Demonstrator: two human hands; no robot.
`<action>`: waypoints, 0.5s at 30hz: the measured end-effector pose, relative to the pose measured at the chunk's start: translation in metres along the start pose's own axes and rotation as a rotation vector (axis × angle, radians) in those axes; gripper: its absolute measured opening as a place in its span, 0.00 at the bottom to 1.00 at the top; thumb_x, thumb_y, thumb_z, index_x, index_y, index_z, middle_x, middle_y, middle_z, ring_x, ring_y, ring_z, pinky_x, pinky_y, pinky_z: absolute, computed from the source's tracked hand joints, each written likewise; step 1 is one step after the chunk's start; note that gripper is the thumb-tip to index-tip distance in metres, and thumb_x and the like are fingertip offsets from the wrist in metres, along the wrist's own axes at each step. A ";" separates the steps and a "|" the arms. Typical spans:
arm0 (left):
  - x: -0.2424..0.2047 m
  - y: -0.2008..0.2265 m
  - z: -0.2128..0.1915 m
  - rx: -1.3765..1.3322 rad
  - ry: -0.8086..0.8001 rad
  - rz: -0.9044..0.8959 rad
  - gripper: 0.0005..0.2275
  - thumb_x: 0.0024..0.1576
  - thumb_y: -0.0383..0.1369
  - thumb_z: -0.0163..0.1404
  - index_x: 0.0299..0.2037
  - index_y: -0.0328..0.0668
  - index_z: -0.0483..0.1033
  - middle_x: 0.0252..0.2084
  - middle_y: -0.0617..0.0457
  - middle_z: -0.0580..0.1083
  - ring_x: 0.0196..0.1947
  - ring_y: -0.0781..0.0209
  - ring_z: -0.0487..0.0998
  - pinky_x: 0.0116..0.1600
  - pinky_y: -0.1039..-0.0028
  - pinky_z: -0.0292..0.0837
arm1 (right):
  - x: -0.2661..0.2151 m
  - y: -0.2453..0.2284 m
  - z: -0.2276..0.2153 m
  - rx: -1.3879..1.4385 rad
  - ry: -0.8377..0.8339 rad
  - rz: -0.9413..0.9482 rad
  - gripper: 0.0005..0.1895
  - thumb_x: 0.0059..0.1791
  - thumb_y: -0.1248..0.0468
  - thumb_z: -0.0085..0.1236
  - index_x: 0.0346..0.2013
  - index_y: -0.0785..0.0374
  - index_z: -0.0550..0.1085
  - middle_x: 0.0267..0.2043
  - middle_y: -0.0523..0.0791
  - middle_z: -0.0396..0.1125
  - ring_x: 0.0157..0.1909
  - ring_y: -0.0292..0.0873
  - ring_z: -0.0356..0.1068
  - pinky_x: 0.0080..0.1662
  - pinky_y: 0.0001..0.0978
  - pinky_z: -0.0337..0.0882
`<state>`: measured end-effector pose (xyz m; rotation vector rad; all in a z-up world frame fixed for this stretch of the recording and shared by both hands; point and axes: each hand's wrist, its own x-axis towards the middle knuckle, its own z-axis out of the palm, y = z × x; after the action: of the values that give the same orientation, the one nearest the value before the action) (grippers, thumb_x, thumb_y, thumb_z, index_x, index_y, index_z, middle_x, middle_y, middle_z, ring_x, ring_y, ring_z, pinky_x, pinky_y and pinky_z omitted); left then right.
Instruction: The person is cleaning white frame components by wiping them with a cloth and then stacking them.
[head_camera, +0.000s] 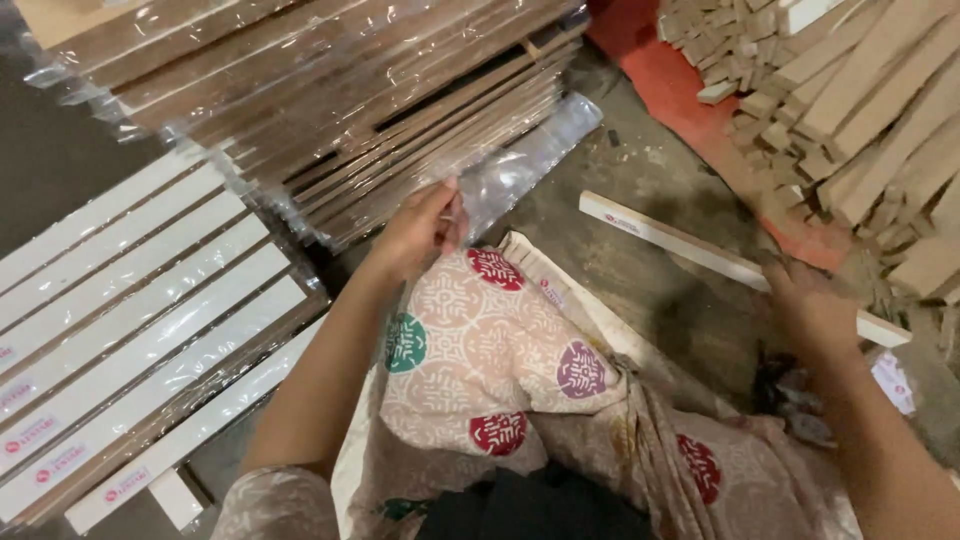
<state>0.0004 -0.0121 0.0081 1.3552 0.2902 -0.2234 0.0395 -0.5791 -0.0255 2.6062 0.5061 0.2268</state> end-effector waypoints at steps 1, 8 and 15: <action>-0.003 0.005 0.013 -0.196 -0.052 0.040 0.17 0.66 0.47 0.44 0.34 0.42 0.73 0.28 0.53 0.75 0.18 0.65 0.69 0.27 0.75 0.65 | -0.012 -0.003 -0.007 -0.035 0.054 0.025 0.28 0.51 0.54 0.54 0.67 0.45 0.66 0.46 0.42 0.69 0.39 0.49 0.75 0.35 0.46 0.71; 0.003 0.022 0.088 -0.566 -0.177 0.112 0.16 0.63 0.28 0.47 0.61 0.32 0.71 0.53 0.33 0.77 0.54 0.42 0.81 0.56 0.66 0.79 | -0.048 -0.030 -0.059 0.058 -0.045 0.108 0.43 0.46 0.47 0.56 0.77 0.35 0.59 0.57 0.41 0.71 0.36 0.47 0.78 0.32 0.37 0.77; 0.024 0.021 0.142 -0.852 0.049 0.207 0.24 0.57 0.23 0.54 0.62 0.23 0.58 0.46 0.40 0.76 0.44 0.55 0.80 0.58 0.65 0.79 | -0.078 -0.053 -0.135 1.136 0.199 0.340 0.31 0.47 0.67 0.64 0.66 0.71 0.71 0.65 0.51 0.69 0.54 0.45 0.71 0.51 0.33 0.67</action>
<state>0.0407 -0.1463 0.0465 0.5385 0.2415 0.1085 -0.0818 -0.5092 0.0615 3.8134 0.2723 0.3937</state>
